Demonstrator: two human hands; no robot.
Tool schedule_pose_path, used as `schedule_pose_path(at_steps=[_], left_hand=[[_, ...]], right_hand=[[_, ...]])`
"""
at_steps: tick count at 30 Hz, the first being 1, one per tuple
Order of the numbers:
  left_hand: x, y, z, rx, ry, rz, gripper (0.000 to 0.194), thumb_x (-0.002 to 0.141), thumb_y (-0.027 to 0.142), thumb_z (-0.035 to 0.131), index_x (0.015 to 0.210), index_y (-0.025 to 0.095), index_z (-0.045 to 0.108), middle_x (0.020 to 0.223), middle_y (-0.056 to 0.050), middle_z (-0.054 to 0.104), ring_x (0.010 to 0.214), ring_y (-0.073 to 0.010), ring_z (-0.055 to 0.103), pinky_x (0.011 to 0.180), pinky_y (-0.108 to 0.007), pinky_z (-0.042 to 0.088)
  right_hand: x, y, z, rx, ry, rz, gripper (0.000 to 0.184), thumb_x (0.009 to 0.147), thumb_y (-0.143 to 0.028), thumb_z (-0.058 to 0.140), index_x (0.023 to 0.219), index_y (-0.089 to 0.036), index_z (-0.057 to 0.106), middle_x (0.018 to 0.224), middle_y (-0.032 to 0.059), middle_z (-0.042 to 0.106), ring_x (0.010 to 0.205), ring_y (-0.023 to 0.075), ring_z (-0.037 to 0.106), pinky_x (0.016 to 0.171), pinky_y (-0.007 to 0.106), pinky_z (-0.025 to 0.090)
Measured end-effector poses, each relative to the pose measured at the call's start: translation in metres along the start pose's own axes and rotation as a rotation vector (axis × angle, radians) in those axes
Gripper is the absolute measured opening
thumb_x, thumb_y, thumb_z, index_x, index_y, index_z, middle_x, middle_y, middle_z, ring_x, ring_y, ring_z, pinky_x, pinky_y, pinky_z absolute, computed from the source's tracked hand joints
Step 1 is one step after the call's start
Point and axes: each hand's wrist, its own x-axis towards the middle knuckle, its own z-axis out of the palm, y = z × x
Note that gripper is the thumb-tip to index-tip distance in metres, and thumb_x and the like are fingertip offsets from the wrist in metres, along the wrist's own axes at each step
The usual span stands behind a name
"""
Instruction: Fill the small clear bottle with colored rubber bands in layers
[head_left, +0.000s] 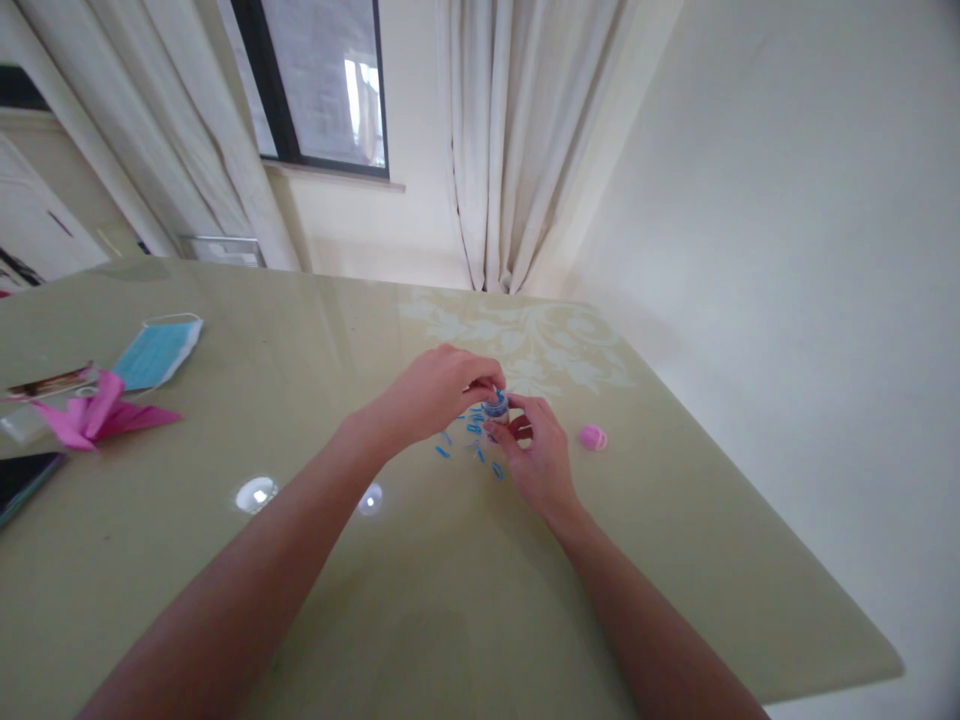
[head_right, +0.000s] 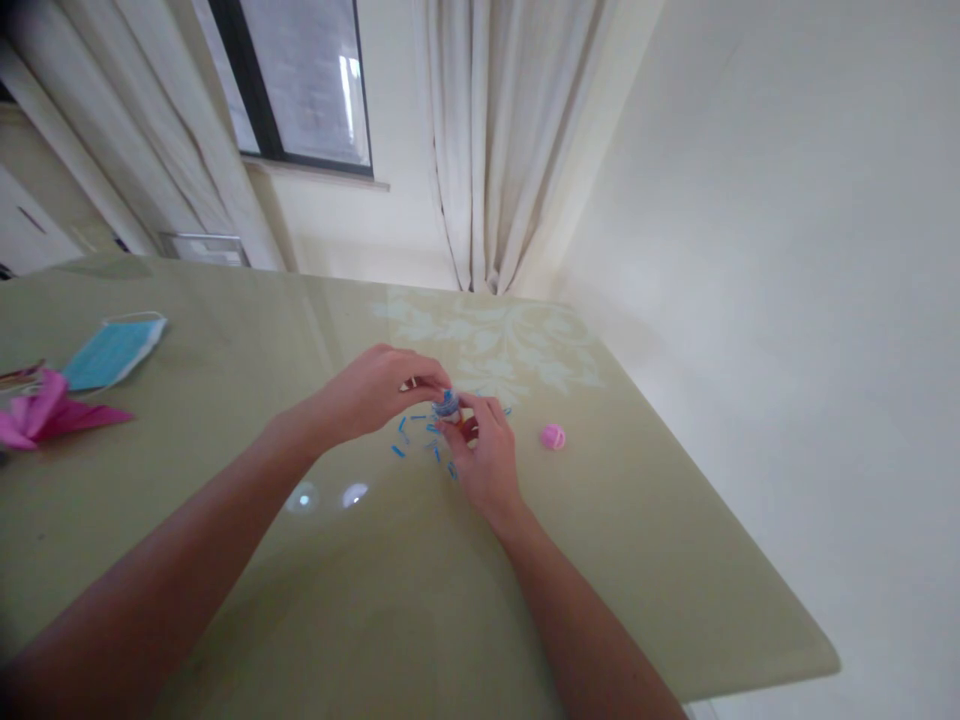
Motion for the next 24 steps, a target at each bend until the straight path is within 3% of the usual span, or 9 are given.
schedule_pose_path(at_steps=[4, 11, 17, 19, 24], left_hand=[[-0.001, 0.001, -0.003, 0.034, 0.014, 0.051, 0.024, 0.100, 0.017, 0.057, 0.099, 0.022, 0.080, 0.100, -0.004, 0.076, 0.094, -0.0193, 0.070, 0.086, -0.030, 0.052], [-0.009, -0.005, 0.010, 0.106, -0.137, 0.065, 0.054, 0.089, -0.004, 0.045, 0.119, 0.030, 0.076, 0.127, -0.006, 0.060, 0.113, -0.0198, 0.066, 0.094, -0.032, 0.054], [-0.006, -0.003, 0.021, 0.110, -0.187, 0.014, 0.041, 0.087, -0.002, 0.049, 0.107, 0.024, 0.074, 0.128, -0.007, 0.062, 0.116, -0.0219, 0.067, 0.094, -0.033, 0.056], [-0.004, 0.000, 0.017, 0.090, -0.174, 0.013, 0.044, 0.087, -0.002, 0.047, 0.108, 0.024, 0.076, 0.124, -0.006, 0.066, 0.113, -0.0213, 0.068, 0.096, -0.034, 0.055], [-0.002, 0.006, 0.005, 0.078, -0.012, -0.009, 0.052, 0.087, -0.005, 0.043, 0.116, 0.023, 0.076, 0.122, -0.005, 0.072, 0.115, -0.0208, 0.068, 0.104, -0.035, 0.053]], right_hand=[[0.001, 0.001, -0.001, -0.009, 0.017, 0.014, 0.027, 0.094, -0.036, 0.071, 0.117, -0.023, 0.071, 0.108, 0.0076, 0.069, 0.073, 0.0177, 0.069, 0.066, 0.033, 0.060], [0.001, 0.004, -0.001, 0.009, 0.058, 0.023, 0.029, 0.093, -0.038, 0.073, 0.118, -0.023, 0.070, 0.106, 0.0071, 0.069, 0.073, 0.0178, 0.068, 0.067, 0.034, 0.060], [-0.001, 0.003, 0.000, -0.013, 0.045, 0.016, 0.028, 0.094, -0.038, 0.071, 0.117, -0.024, 0.070, 0.106, 0.0074, 0.069, 0.076, 0.0188, 0.067, 0.071, 0.035, 0.060], [0.000, 0.002, -0.001, -0.017, 0.040, 0.016, 0.028, 0.094, -0.040, 0.070, 0.117, -0.024, 0.070, 0.105, 0.0076, 0.068, 0.076, 0.0195, 0.067, 0.066, 0.033, 0.059], [0.002, -0.002, -0.004, -0.005, 0.079, 0.016, 0.030, 0.093, -0.042, 0.072, 0.116, -0.023, 0.071, 0.104, 0.0077, 0.068, 0.076, 0.0197, 0.066, 0.063, 0.033, 0.059]])
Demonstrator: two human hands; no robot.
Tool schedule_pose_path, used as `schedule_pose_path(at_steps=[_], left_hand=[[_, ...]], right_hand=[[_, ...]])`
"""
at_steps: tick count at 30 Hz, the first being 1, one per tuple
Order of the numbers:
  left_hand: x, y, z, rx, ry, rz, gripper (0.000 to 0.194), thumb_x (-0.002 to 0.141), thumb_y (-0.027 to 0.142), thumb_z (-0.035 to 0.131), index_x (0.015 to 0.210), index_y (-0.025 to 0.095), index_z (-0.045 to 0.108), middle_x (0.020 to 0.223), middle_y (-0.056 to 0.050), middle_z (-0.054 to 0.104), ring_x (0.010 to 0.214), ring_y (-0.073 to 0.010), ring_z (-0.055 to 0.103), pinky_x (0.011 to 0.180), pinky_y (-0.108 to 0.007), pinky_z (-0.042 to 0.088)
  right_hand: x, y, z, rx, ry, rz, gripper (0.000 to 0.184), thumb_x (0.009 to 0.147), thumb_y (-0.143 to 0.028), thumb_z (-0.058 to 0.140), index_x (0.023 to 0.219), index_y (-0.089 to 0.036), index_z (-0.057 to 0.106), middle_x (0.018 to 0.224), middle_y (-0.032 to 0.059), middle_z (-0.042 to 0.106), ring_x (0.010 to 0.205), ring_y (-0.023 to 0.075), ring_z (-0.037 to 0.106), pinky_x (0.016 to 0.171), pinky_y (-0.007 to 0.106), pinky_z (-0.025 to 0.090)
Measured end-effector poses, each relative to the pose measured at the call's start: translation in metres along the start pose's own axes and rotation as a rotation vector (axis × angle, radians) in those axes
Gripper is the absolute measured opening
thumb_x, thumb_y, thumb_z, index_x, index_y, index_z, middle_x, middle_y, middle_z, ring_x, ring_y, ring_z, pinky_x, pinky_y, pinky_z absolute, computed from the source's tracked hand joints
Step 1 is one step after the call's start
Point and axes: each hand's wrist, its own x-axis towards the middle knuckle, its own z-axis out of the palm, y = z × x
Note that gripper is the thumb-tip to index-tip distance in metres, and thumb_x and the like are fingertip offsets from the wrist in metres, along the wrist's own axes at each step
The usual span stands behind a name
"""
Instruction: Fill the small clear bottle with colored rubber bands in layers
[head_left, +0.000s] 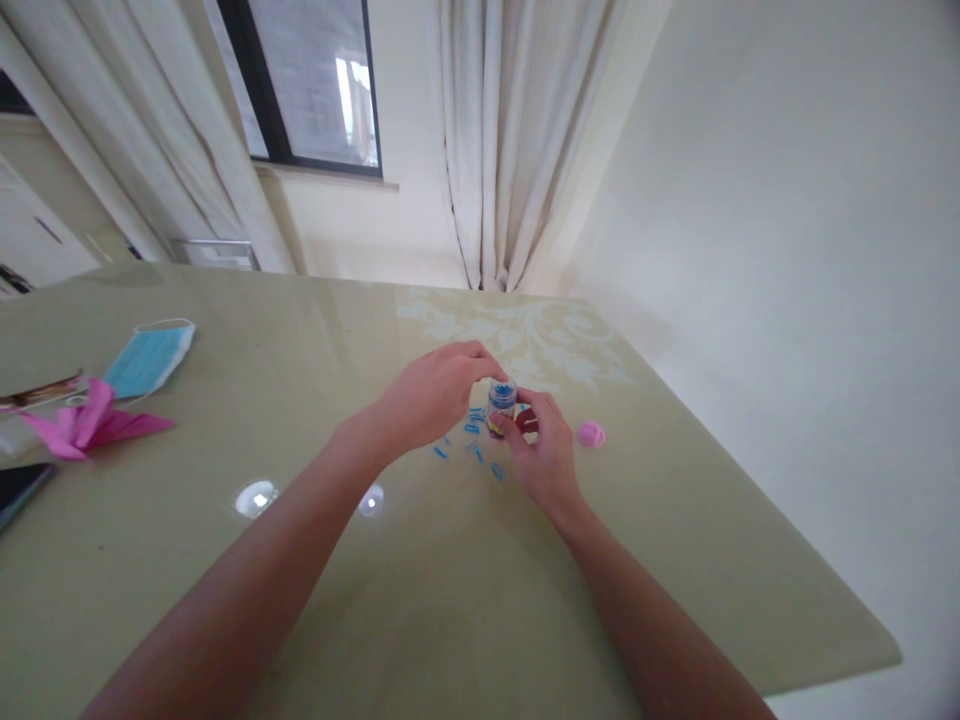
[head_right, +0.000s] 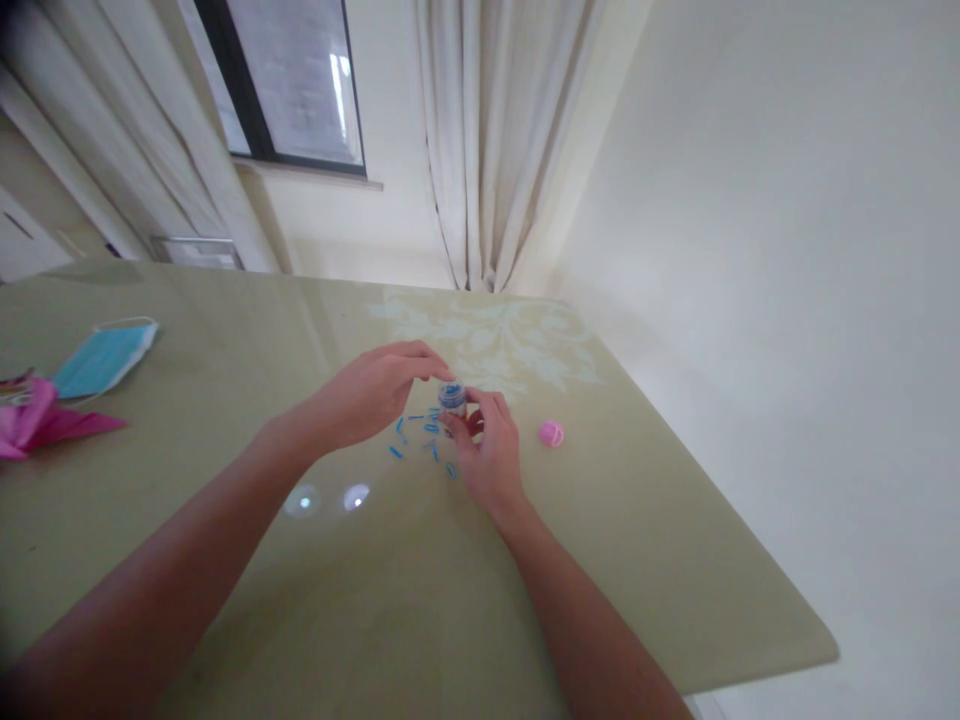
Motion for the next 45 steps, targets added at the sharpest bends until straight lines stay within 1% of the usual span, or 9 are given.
schedule_pose_path(at_steps=[6, 21, 27, 29, 31, 33, 38, 41, 45], left_hand=[[-0.003, 0.002, 0.002, 0.091, -0.030, 0.024, 0.059, 0.090, -0.003, 0.045, 0.131, 0.030, 0.070, 0.131, -0.004, 0.069, 0.119, -0.0206, 0.068, 0.098, -0.032, 0.055], [-0.002, 0.006, 0.012, 0.161, -0.080, 0.021, 0.042, 0.094, 0.002, 0.049, 0.120, 0.026, 0.072, 0.126, -0.006, 0.070, 0.116, -0.0232, 0.068, 0.095, -0.034, 0.056], [0.000, -0.005, 0.002, -0.128, 0.137, 0.027, 0.040, 0.097, 0.007, 0.047, 0.123, 0.022, 0.073, 0.126, -0.006, 0.074, 0.113, -0.0190, 0.070, 0.102, -0.033, 0.054], [0.000, -0.016, 0.008, -0.152, 0.165, -0.048, 0.034, 0.098, 0.012, 0.051, 0.122, 0.020, 0.073, 0.121, -0.007, 0.076, 0.104, -0.0189, 0.073, 0.098, -0.033, 0.057], [0.000, -0.028, 0.025, -0.114, 0.080, -0.102, 0.028, 0.098, 0.018, 0.055, 0.119, 0.018, 0.074, 0.118, -0.009, 0.077, 0.100, -0.0207, 0.075, 0.098, -0.037, 0.057], [-0.001, -0.038, 0.047, -0.075, -0.052, -0.096, 0.027, 0.099, 0.028, 0.061, 0.120, 0.017, 0.074, 0.123, -0.012, 0.077, 0.113, -0.0256, 0.073, 0.105, -0.041, 0.055], [-0.007, -0.044, 0.097, -0.020, -0.120, -0.030, 0.043, 0.108, 0.035, 0.047, 0.145, 0.017, 0.060, 0.153, -0.018, 0.061, 0.140, -0.0270, 0.059, 0.117, -0.045, 0.046], [-0.009, -0.043, 0.106, -0.053, -0.161, 0.033, 0.040, 0.108, 0.035, 0.047, 0.138, 0.015, 0.065, 0.141, -0.019, 0.068, 0.131, -0.0280, 0.064, 0.112, -0.045, 0.049], [-0.010, -0.043, 0.100, -0.121, -0.205, 0.046, 0.032, 0.107, 0.030, 0.049, 0.122, 0.015, 0.073, 0.122, -0.017, 0.073, 0.118, -0.0277, 0.067, 0.105, -0.042, 0.051]], right_hand=[[0.001, -0.002, -0.001, 0.044, 0.043, 0.064, 0.032, 0.092, -0.046, 0.070, 0.114, -0.023, 0.072, 0.102, 0.0079, 0.068, 0.072, 0.0193, 0.063, 0.055, 0.031, 0.056], [0.001, 0.002, -0.002, -0.022, 0.058, -0.037, 0.028, 0.094, -0.037, 0.071, 0.118, -0.024, 0.068, 0.105, 0.0065, 0.065, 0.072, 0.0177, 0.064, 0.066, 0.035, 0.058], [0.007, 0.007, -0.005, -0.016, 0.112, -0.006, 0.032, 0.092, -0.040, 0.072, 0.118, -0.022, 0.068, 0.107, 0.0078, 0.067, 0.072, 0.0179, 0.063, 0.062, 0.033, 0.056], [0.010, 0.010, -0.007, -0.017, 0.150, 0.017, 0.033, 0.091, -0.041, 0.073, 0.117, -0.021, 0.067, 0.109, 0.0087, 0.067, 0.073, 0.0180, 0.063, 0.063, 0.034, 0.056], [0.013, 0.013, -0.010, -0.021, 0.186, 0.035, 0.036, 0.090, -0.043, 0.073, 0.117, -0.020, 0.067, 0.110, 0.0094, 0.069, 0.073, 0.0181, 0.063, 0.064, 0.034, 0.056], [0.016, 0.015, -0.013, -0.026, 0.219, 0.045, 0.038, 0.089, -0.045, 0.074, 0.116, -0.019, 0.067, 0.108, 0.0094, 0.070, 0.072, 0.0181, 0.062, 0.065, 0.035, 0.056], [0.024, 0.019, -0.022, -0.024, 0.324, 0.082, 0.040, 0.087, -0.049, 0.074, 0.112, -0.019, 0.069, 0.105, 0.0091, 0.072, 0.071, 0.0176, 0.060, 0.060, 0.031, 0.054], [0.029, 0.022, -0.026, -0.041, 0.383, 0.102, 0.040, 0.085, -0.049, 0.075, 0.109, -0.019, 0.069, 0.104, 0.0094, 0.073, 0.070, 0.0169, 0.059, 0.057, 0.030, 0.052], [0.032, 0.026, -0.026, -0.061, 0.424, 0.122, 0.044, 0.082, -0.052, 0.075, 0.108, -0.017, 0.071, 0.104, 0.0112, 0.073, 0.071, 0.0175, 0.060, 0.061, 0.032, 0.054]])
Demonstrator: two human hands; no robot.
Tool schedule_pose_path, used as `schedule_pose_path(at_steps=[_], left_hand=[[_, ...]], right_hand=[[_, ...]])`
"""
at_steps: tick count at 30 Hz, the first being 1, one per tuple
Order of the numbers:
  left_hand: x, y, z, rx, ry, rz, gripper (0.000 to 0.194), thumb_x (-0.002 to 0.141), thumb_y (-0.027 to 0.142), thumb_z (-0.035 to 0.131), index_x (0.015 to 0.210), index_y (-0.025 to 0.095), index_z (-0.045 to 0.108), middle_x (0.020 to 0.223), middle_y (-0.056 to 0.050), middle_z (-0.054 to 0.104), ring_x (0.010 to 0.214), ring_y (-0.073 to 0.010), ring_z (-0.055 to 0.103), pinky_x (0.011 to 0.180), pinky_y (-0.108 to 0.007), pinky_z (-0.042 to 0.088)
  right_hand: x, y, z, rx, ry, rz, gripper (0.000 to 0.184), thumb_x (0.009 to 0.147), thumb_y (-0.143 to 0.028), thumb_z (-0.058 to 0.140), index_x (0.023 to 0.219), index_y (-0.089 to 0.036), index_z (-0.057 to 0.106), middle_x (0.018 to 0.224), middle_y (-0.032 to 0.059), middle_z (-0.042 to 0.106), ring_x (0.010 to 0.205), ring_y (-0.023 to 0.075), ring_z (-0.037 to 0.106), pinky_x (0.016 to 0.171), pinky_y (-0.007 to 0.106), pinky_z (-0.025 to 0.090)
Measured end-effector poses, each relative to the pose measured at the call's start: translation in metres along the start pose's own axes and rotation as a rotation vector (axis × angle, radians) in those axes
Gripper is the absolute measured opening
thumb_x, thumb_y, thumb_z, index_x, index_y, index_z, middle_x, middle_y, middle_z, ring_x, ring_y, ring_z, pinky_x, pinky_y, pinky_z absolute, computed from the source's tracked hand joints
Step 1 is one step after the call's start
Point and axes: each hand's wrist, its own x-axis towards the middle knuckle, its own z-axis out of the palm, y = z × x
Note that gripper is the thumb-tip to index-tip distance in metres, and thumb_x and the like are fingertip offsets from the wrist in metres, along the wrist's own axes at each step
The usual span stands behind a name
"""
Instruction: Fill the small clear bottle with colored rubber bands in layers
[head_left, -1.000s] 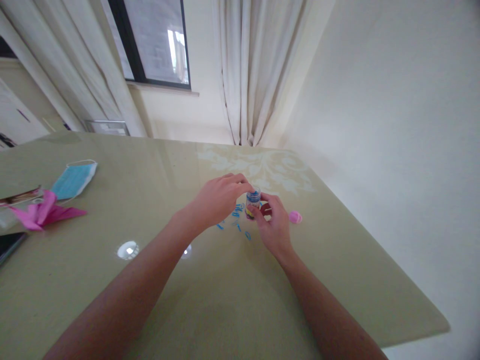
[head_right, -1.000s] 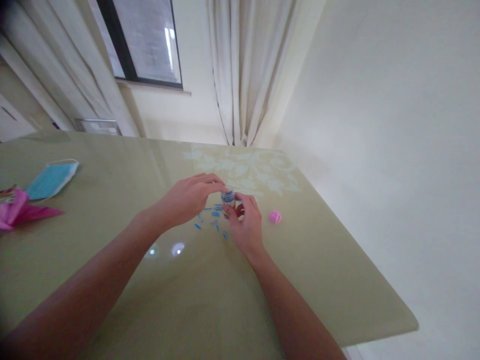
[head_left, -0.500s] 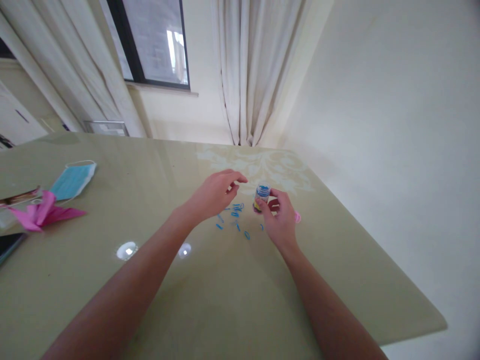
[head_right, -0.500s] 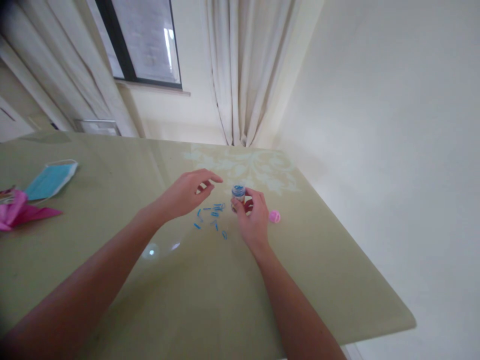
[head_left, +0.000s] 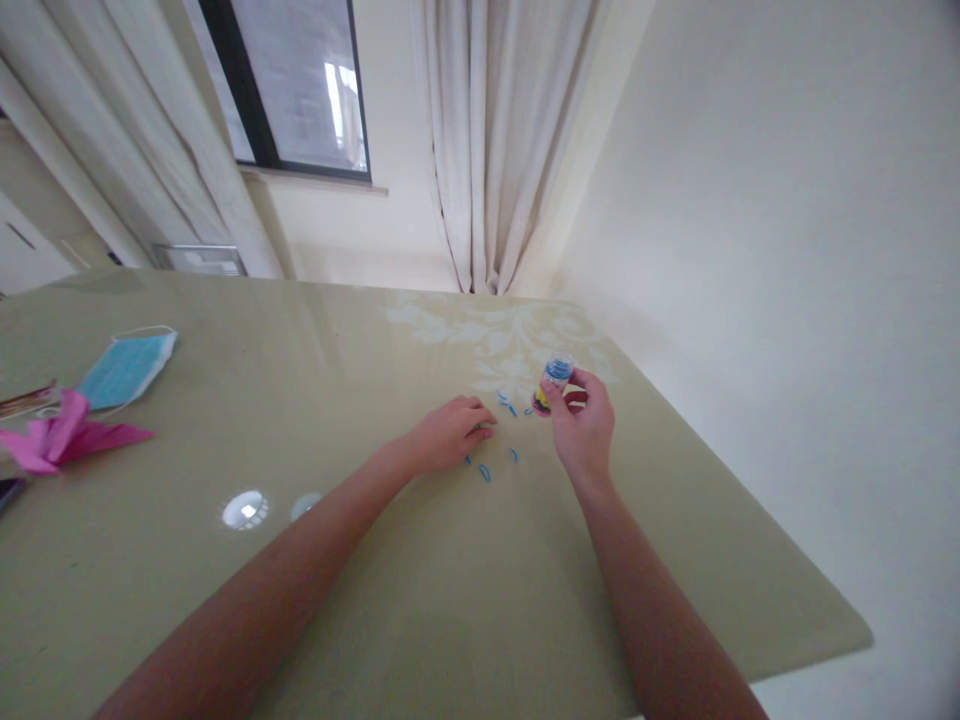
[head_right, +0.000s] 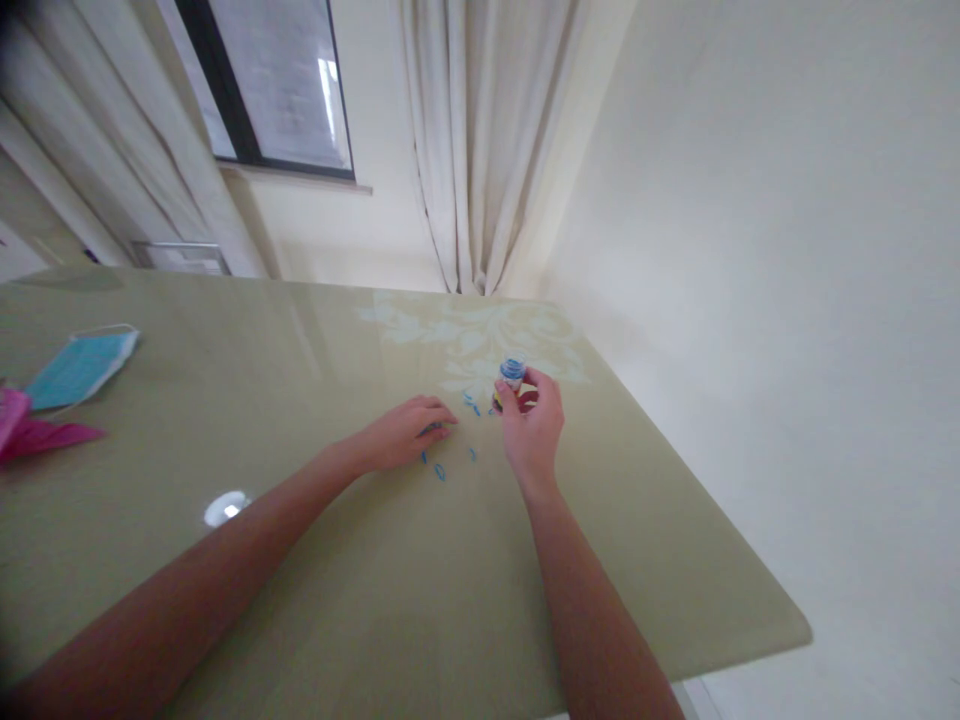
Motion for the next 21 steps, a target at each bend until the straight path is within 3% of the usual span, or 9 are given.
schedule_pose_path(at_steps=[3, 6, 8, 13, 21], left_hand=[[-0.002, 0.001, -0.008, -0.076, -0.048, 0.009, 0.034, 0.102, 0.034, 0.060, 0.128, 0.016, 0.072, 0.122, -0.015, 0.072, 0.115, -0.0272, 0.067, 0.104, -0.040, 0.051], [-0.005, -0.001, -0.017, -0.099, -0.132, 0.020, 0.052, 0.082, 0.040, 0.086, 0.127, 0.016, 0.073, 0.124, -0.015, 0.069, 0.117, -0.0291, 0.066, 0.104, -0.039, 0.051], [-0.006, -0.004, -0.025, -0.089, -0.181, 0.004, 0.059, 0.071, 0.037, 0.094, 0.123, 0.016, 0.075, 0.122, -0.013, 0.070, 0.115, -0.0290, 0.066, 0.103, -0.037, 0.051], [-0.010, -0.014, -0.036, -0.069, -0.214, -0.062, 0.046, 0.074, 0.021, 0.090, 0.118, 0.018, 0.078, 0.112, -0.010, 0.070, 0.104, -0.0237, 0.069, 0.094, -0.032, 0.053], [-0.004, -0.015, -0.022, -0.110, -0.204, -0.085, 0.024, 0.079, 0.012, 0.080, 0.102, 0.018, 0.083, 0.096, -0.007, 0.077, 0.079, -0.0164, 0.072, 0.075, -0.025, 0.053]], right_hand=[[0.000, 0.000, 0.002, -0.009, -0.002, 0.015, 0.045, 0.082, -0.054, 0.074, 0.109, -0.018, 0.071, 0.106, 0.0119, 0.074, 0.071, 0.0174, 0.061, 0.060, 0.031, 0.054], [-0.002, -0.001, 0.003, 0.000, -0.020, 0.015, 0.044, 0.083, -0.053, 0.073, 0.110, -0.018, 0.071, 0.106, 0.0114, 0.074, 0.070, 0.0168, 0.060, 0.058, 0.030, 0.054], [-0.004, -0.003, 0.004, 0.013, -0.036, 0.015, 0.044, 0.083, -0.052, 0.074, 0.110, -0.017, 0.071, 0.105, 0.0111, 0.073, 0.070, 0.0169, 0.060, 0.057, 0.031, 0.055], [-0.007, -0.004, 0.006, 0.027, -0.070, 0.014, 0.047, 0.082, -0.052, 0.075, 0.111, -0.015, 0.071, 0.104, 0.0111, 0.073, 0.069, 0.0171, 0.060, 0.057, 0.032, 0.054], [-0.012, -0.005, 0.006, 0.016, -0.114, 0.011, 0.043, 0.083, -0.049, 0.075, 0.110, -0.017, 0.071, 0.105, 0.0099, 0.073, 0.070, 0.0174, 0.060, 0.062, 0.032, 0.053]])
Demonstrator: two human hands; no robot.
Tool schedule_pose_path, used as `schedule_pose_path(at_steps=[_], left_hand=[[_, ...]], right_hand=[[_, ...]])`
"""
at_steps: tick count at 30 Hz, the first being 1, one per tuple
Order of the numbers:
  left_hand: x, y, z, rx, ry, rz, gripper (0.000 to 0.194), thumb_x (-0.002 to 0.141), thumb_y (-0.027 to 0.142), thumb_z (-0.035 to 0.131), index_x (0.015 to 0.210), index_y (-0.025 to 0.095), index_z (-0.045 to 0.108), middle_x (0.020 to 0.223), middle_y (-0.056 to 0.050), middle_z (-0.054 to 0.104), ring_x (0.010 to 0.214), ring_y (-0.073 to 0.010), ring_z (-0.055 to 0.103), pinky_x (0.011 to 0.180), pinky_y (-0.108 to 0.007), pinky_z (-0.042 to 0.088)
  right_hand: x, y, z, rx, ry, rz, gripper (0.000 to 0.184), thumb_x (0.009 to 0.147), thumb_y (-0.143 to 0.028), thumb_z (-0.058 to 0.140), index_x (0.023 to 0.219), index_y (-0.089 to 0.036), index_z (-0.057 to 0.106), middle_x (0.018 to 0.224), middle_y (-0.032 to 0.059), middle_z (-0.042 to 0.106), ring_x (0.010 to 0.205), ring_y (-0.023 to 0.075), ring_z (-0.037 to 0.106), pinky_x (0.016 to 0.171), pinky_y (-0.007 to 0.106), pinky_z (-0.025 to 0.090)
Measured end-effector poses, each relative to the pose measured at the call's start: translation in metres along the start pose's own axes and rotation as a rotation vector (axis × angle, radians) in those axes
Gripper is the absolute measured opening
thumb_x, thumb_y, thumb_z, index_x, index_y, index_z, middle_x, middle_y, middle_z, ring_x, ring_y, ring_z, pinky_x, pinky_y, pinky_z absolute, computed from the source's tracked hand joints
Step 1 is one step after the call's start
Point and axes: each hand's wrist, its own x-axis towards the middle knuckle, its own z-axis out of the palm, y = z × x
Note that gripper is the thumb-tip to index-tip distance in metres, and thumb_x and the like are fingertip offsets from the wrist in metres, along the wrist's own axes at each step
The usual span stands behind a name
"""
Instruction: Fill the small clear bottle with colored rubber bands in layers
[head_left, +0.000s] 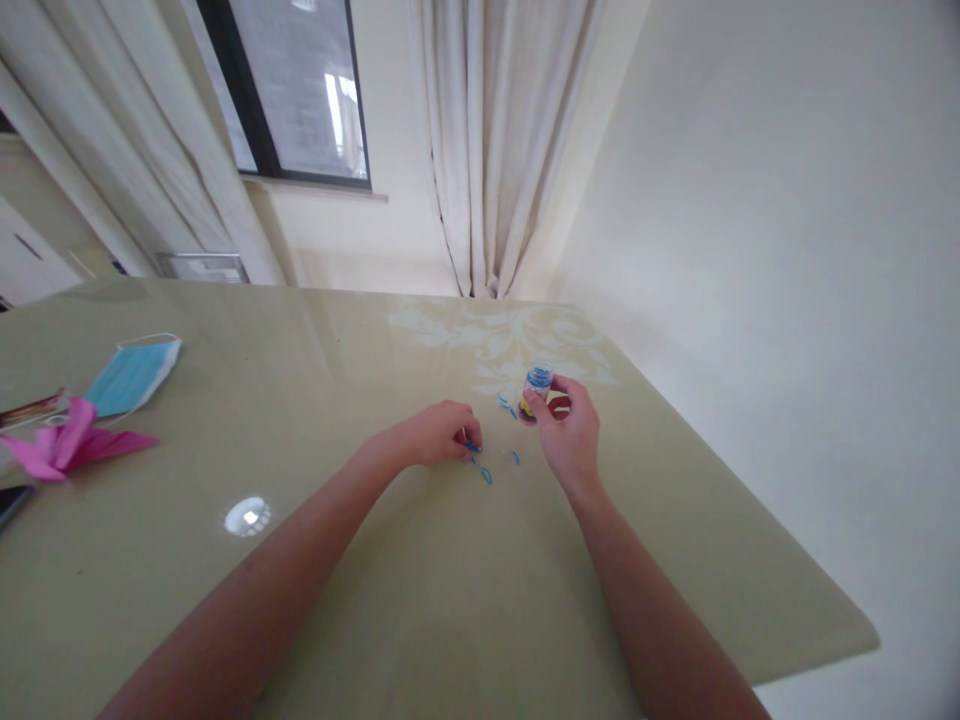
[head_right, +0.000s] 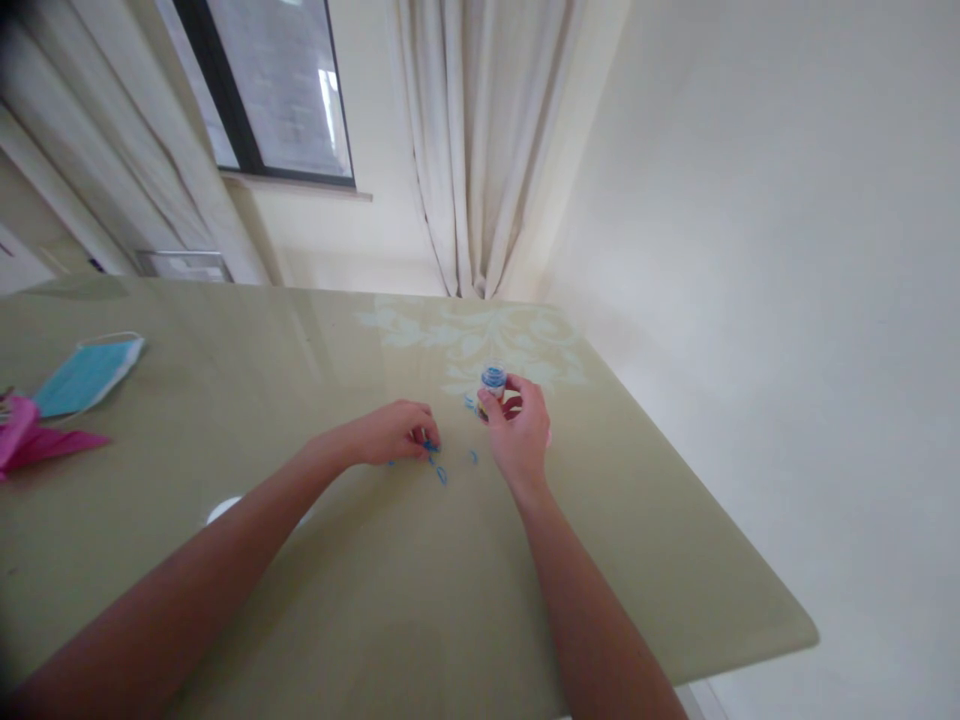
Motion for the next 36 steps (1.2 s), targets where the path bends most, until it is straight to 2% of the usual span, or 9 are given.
schedule_pose_path(at_steps=[3, 8, 12, 14, 17, 21, 26, 31, 36], left_hand=[[0.002, 0.005, 0.001, 0.052, 0.035, 0.007, 0.017, 0.081, 0.013, 0.076, 0.095, 0.018, 0.085, 0.091, -0.007, 0.079, 0.077, -0.0172, 0.072, 0.075, -0.027, 0.052], [0.003, 0.011, 0.001, -0.018, 0.095, -0.084, 0.025, 0.075, 0.009, 0.068, 0.089, 0.019, 0.086, 0.079, -0.004, 0.081, 0.069, -0.0160, 0.070, 0.070, -0.026, 0.051], [0.001, 0.006, -0.002, -0.063, 0.108, -0.128, 0.024, 0.073, 0.009, 0.067, 0.087, 0.017, 0.085, 0.076, -0.004, 0.081, 0.066, -0.0159, 0.070, 0.065, -0.025, 0.051], [-0.002, 0.003, -0.009, -0.145, 0.136, -0.149, 0.021, 0.074, 0.011, 0.068, 0.086, 0.016, 0.084, 0.077, -0.004, 0.081, 0.067, -0.0161, 0.071, 0.063, -0.024, 0.051], [-0.008, 0.003, -0.026, -0.326, 0.268, -0.174, 0.015, 0.075, 0.018, 0.072, 0.085, 0.015, 0.083, 0.075, -0.005, 0.081, 0.069, -0.0168, 0.073, 0.064, -0.024, 0.054], [-0.016, 0.019, -0.049, -0.478, 0.445, -0.118, 0.016, 0.076, 0.028, 0.078, 0.086, 0.015, 0.081, 0.076, -0.005, 0.080, 0.069, -0.0168, 0.074, 0.065, -0.024, 0.057], [-0.017, 0.044, -0.056, -0.506, 0.461, -0.054, 0.014, 0.079, 0.026, 0.079, 0.087, 0.015, 0.081, 0.078, -0.005, 0.081, 0.072, -0.0162, 0.075, 0.067, -0.024, 0.059], [-0.015, 0.049, -0.052, -0.407, 0.450, -0.014, 0.010, 0.082, 0.020, 0.075, 0.088, 0.015, 0.081, 0.080, -0.005, 0.082, 0.073, -0.0161, 0.076, 0.069, -0.024, 0.060], [-0.020, 0.054, -0.058, 0.000, 0.430, 0.009, 0.015, 0.085, 0.012, 0.070, 0.088, 0.018, 0.083, 0.082, -0.003, 0.081, 0.073, -0.0148, 0.073, 0.071, -0.024, 0.053]], right_hand=[[-0.001, 0.000, 0.001, 0.003, -0.024, -0.006, 0.042, 0.082, -0.049, 0.076, 0.110, -0.017, 0.071, 0.105, 0.0099, 0.073, 0.071, 0.0177, 0.060, 0.060, 0.032, 0.053], [-0.006, 0.002, 0.002, -0.012, -0.078, -0.021, 0.040, 0.084, -0.047, 0.076, 0.111, -0.018, 0.070, 0.106, 0.0101, 0.073, 0.072, 0.0184, 0.061, 0.061, 0.033, 0.054], [-0.010, 0.004, 0.005, -0.024, -0.136, -0.073, 0.038, 0.087, -0.044, 0.075, 0.114, -0.019, 0.070, 0.108, 0.0098, 0.072, 0.073, 0.0185, 0.063, 0.066, 0.035, 0.056], [-0.012, 0.004, 0.007, -0.023, -0.162, -0.100, 0.036, 0.087, -0.043, 0.076, 0.114, -0.020, 0.070, 0.108, 0.0095, 0.072, 0.073, 0.0186, 0.063, 0.066, 0.035, 0.056], [-0.016, 0.003, 0.010, -0.024, -0.213, -0.133, 0.033, 0.087, -0.042, 0.077, 0.112, -0.021, 0.071, 0.106, 0.0093, 0.072, 0.071, 0.0185, 0.063, 0.065, 0.034, 0.056], [-0.020, -0.002, 0.011, -0.039, -0.277, -0.184, 0.029, 0.088, -0.038, 0.076, 0.110, -0.021, 0.071, 0.105, 0.0083, 0.071, 0.070, 0.0178, 0.063, 0.067, 0.035, 0.056], [-0.023, -0.012, 0.009, -0.081, -0.313, -0.225, 0.024, 0.087, -0.033, 0.077, 0.107, -0.022, 0.071, 0.101, 0.0062, 0.070, 0.068, 0.0166, 0.062, 0.069, 0.035, 0.055], [-0.026, -0.015, 0.008, -0.077, -0.330, -0.227, 0.023, 0.088, -0.031, 0.077, 0.108, -0.023, 0.071, 0.100, 0.0057, 0.068, 0.070, 0.0171, 0.062, 0.070, 0.035, 0.055], [-0.028, -0.014, 0.009, -0.093, -0.336, -0.216, 0.023, 0.088, -0.030, 0.076, 0.110, -0.024, 0.071, 0.104, 0.0057, 0.067, 0.071, 0.0171, 0.063, 0.071, 0.035, 0.056]])
